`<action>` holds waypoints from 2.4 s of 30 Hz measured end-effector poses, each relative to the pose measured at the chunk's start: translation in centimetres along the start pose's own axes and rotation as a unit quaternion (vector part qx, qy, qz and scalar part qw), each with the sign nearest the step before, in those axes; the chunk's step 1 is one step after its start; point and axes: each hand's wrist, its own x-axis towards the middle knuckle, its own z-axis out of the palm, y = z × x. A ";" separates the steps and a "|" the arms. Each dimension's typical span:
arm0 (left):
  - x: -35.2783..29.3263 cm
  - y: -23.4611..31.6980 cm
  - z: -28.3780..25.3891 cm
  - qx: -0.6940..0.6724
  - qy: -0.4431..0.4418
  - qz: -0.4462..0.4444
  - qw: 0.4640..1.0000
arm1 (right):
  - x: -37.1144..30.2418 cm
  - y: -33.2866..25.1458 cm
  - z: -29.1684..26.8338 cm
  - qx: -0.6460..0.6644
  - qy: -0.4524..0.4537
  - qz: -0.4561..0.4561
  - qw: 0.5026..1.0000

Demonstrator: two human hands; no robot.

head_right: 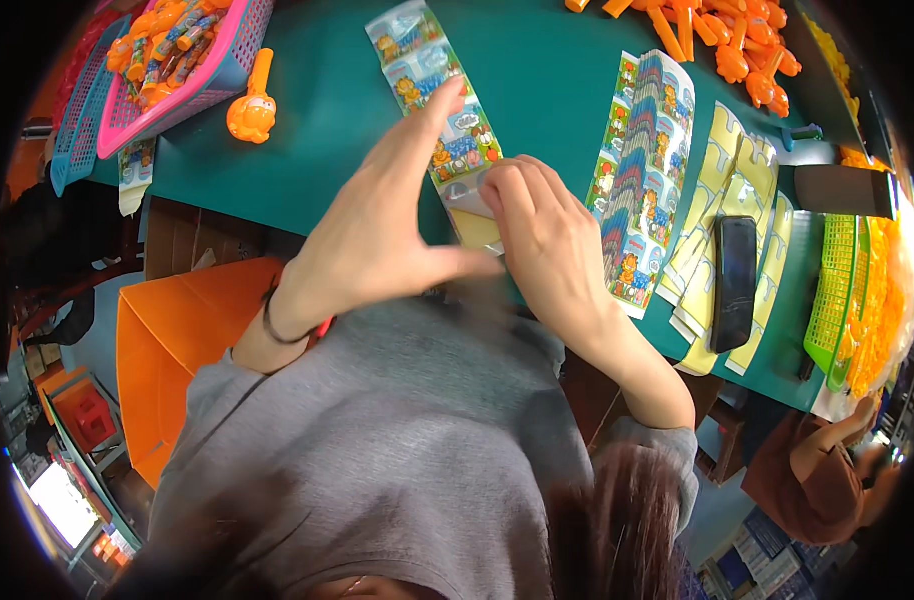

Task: The recorder is assembling and packaging small orange toys into plastic bags with cardboard backing strips.

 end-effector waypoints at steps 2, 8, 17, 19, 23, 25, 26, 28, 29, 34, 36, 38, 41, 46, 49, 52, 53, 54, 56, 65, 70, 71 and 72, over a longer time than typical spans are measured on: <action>-0.1 -2.5 1.7 0.007 0.007 -0.052 0.999 | 0.2 0.1 -0.5 0.006 -0.013 0.019 1.000; 0.7 -4.0 1.7 0.023 -0.046 -0.008 0.999 | 0.8 2.4 -4.5 0.150 0.064 0.163 0.973; 2.1 -1.5 2.9 -0.396 0.077 -0.158 0.901 | 0.7 2.6 -5.1 -0.198 0.178 -0.217 0.939; 2.5 -1.4 2.8 -0.410 0.067 -0.175 0.893 | 0.9 2.5 -4.3 -0.253 0.157 -0.282 0.912; 2.7 -2.6 3.3 -0.440 0.091 -0.182 0.875 | 2.1 2.8 -4.0 -0.279 0.105 -0.326 0.897; 2.5 -3.6 3.3 -0.433 0.109 -0.165 0.880 | 3.6 3.9 -3.7 -0.177 0.071 -0.338 0.922; 2.5 -3.6 3.3 -0.431 0.111 -0.166 0.880 | 5.0 4.5 -4.7 -0.101 0.084 -0.276 0.952; 2.6 -3.5 3.3 -0.450 0.157 -0.153 0.866 | 9.0 7.2 -6.7 0.008 0.143 -0.097 0.985; 2.7 -3.1 3.3 -0.456 0.125 -0.162 0.866 | 11.8 11.0 -7.5 -0.100 0.207 -0.078 0.970; 3.0 -2.6 3.5 -0.468 0.081 -0.165 0.865 | 18.4 23.5 -12.3 -0.206 0.064 -0.018 0.976; 2.9 -3.0 3.6 -0.445 0.100 -0.110 0.883 | 18.4 24.6 -11.9 -0.133 -0.015 -0.051 0.990; 2.7 -3.2 3.2 -0.435 0.098 -0.096 0.890 | 17.4 20.2 -12.5 -0.128 0.050 -0.065 0.988; 3.0 -3.0 3.2 -0.337 0.211 -0.009 0.918 | 13.9 13.4 -10.4 0.170 -0.036 -0.024 0.985; 3.1 -2.0 4.5 -0.320 0.147 -0.077 0.933 | 7.0 7.3 -6.9 0.316 -0.021 0.019 0.948; 2.7 -0.9 4.8 -0.429 0.122 -0.157 0.881 | 5.4 6.3 -5.3 0.377 0.050 0.013 0.925; 2.7 -0.5 5.0 -0.426 0.142 -0.145 0.882 | 4.0 6.3 -4.7 0.447 0.045 0.058 0.892; 2.7 -0.3 5.0 -0.436 0.138 -0.152 0.876 | 3.8 6.3 -4.6 0.489 0.047 0.085 0.867; 2.7 -0.1 5.0 -0.445 0.136 -0.160 0.871 | 3.7 6.3 -4.5 0.530 0.048 0.113 0.839; 2.5 -0.9 3.9 -0.487 0.152 -0.136 0.849 | 3.7 6.4 -4.8 0.568 0.051 0.136 0.810; 3.0 0.9 1.0 -0.466 -0.041 -0.195 0.862 | 3.0 7.1 -4.7 0.578 0.039 0.167 0.798; 3.6 0.6 1.2 -0.402 -0.101 -0.217 0.884 | 2.8 7.3 -5.0 0.590 0.003 0.164 0.791; 3.8 0.7 1.1 -0.401 -0.102 -0.218 0.884 | 2.2 8.3 -4.8 0.591 0.004 0.165 0.790; 3.9 0.7 1.1 -0.397 -0.105 -0.217 0.885 | 1.4 9.7 -4.3 0.572 0.067 0.197 0.794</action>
